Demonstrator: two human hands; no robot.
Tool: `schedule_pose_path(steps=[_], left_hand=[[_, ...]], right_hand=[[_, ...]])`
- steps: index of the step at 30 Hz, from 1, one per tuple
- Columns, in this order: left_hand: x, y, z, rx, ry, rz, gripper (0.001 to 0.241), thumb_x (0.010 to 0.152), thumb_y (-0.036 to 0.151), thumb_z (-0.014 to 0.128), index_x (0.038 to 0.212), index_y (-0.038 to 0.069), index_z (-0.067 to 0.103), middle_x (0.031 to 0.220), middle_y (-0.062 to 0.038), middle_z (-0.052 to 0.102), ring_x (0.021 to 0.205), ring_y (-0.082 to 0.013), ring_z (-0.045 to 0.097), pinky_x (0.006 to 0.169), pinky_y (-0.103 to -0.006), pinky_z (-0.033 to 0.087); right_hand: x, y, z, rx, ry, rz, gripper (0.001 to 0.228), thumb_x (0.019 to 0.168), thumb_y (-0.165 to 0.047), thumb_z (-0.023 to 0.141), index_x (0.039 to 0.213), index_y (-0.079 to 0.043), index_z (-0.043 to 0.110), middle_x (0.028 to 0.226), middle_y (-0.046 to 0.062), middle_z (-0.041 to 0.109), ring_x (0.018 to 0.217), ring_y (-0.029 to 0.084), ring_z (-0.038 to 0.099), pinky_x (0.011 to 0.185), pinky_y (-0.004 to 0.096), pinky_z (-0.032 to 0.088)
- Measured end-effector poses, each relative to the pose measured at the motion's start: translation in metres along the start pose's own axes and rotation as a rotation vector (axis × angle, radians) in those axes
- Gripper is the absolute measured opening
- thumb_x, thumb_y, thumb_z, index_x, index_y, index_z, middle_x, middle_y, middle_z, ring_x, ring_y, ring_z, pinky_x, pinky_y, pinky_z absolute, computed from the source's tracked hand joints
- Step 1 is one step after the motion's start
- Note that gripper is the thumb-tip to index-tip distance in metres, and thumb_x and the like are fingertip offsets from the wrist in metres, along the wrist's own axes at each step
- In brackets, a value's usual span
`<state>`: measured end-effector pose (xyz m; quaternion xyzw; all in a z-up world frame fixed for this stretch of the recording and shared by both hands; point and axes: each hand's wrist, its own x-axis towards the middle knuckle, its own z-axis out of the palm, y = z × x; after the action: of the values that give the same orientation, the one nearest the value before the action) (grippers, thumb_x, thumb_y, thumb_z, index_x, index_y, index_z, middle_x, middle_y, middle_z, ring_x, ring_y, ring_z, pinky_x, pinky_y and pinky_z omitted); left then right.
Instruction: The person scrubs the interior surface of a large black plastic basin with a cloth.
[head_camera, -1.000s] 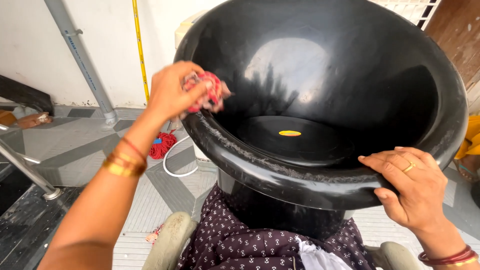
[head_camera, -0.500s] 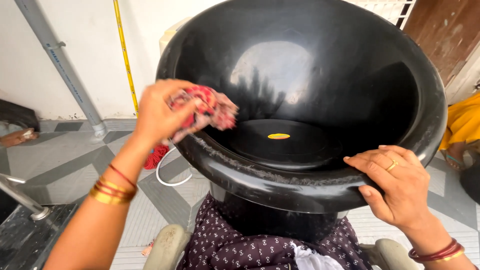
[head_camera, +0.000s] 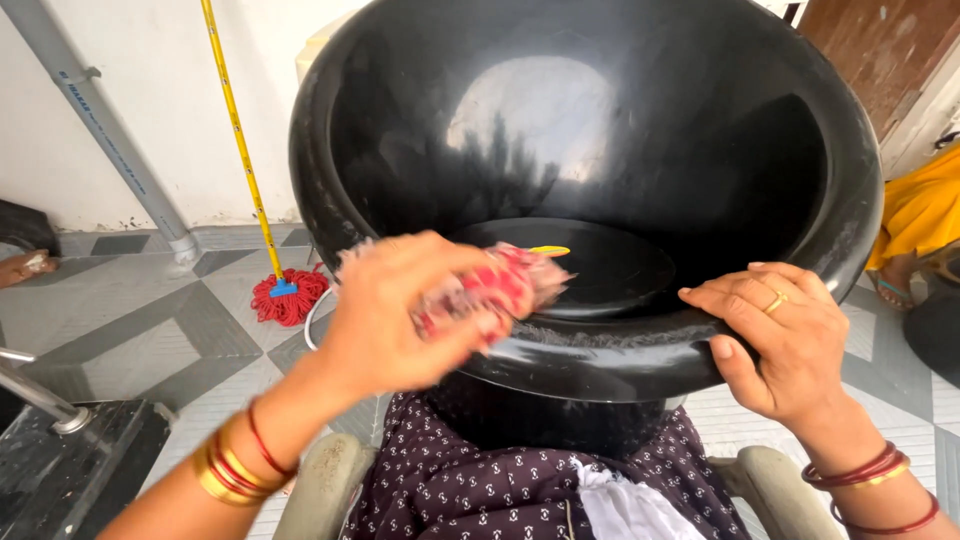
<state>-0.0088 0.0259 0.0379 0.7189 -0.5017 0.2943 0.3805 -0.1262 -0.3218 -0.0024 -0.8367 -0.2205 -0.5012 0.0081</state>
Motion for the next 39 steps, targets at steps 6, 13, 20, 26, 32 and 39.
schedule_pose_path(steps=[6,13,20,26,32,39], left_hand=[[-0.004,-0.025,0.001,0.215,0.139,0.247,0.035,0.084,0.028,0.079,0.112,0.007,0.074,0.098,-0.010,0.073,0.091,-0.0309,0.071,0.084,-0.0407,0.053],[0.026,-0.138,-0.053,0.385,0.194,-0.075,0.033,0.091,0.026,0.080,0.117,0.007,0.076,0.104,-0.016,0.075,0.096,-0.0337,0.072,0.085,-0.0418,0.055],[0.038,-0.182,-0.056,0.346,0.306,-0.277,0.034,0.092,0.032,0.082,0.114,0.008,0.075,0.096,-0.013,0.077,0.087,-0.0279,0.075,0.080,-0.0371,0.057],[0.015,-0.102,-0.035,0.304,0.264,-0.136,0.032,0.089,0.025,0.081,0.112,0.005,0.075,0.102,-0.014,0.076,0.093,-0.0263,0.076,0.084,-0.0356,0.057],[0.000,0.008,0.006,0.048,0.072,0.033,0.031,0.083,0.027,0.078,0.106,0.008,0.076,0.090,-0.007,0.075,0.080,-0.0191,0.075,0.073,-0.0339,0.059],[0.000,0.061,0.048,-0.050,-0.044,0.497,0.037,0.077,0.025,0.084,0.112,0.014,0.074,0.098,-0.003,0.071,0.092,-0.0244,0.071,0.091,-0.0387,0.055]], right_hand=[[0.007,-0.004,-0.003,0.005,0.002,-0.011,0.036,0.098,-0.033,0.048,0.107,-0.008,0.073,0.099,0.006,0.072,0.095,0.025,0.068,0.102,0.044,0.049],[0.004,-0.003,-0.001,-0.002,-0.001,-0.009,0.036,0.097,-0.032,0.049,0.108,-0.008,0.074,0.099,0.007,0.072,0.094,0.027,0.067,0.102,0.045,0.050],[0.002,-0.002,0.000,-0.001,0.002,-0.012,0.036,0.098,-0.033,0.049,0.108,-0.009,0.074,0.100,0.007,0.072,0.095,0.027,0.067,0.104,0.044,0.050],[0.004,-0.003,0.000,0.005,0.025,-0.008,0.036,0.098,-0.032,0.049,0.107,-0.008,0.074,0.100,0.007,0.072,0.095,0.026,0.067,0.103,0.044,0.050],[0.006,-0.004,0.000,0.026,0.020,0.002,0.035,0.096,-0.032,0.048,0.105,-0.009,0.074,0.099,0.006,0.072,0.095,0.025,0.069,0.102,0.044,0.049],[0.002,-0.001,0.000,0.010,0.001,-0.008,0.036,0.096,-0.032,0.049,0.107,-0.008,0.073,0.100,0.007,0.072,0.097,0.025,0.068,0.103,0.044,0.049]])
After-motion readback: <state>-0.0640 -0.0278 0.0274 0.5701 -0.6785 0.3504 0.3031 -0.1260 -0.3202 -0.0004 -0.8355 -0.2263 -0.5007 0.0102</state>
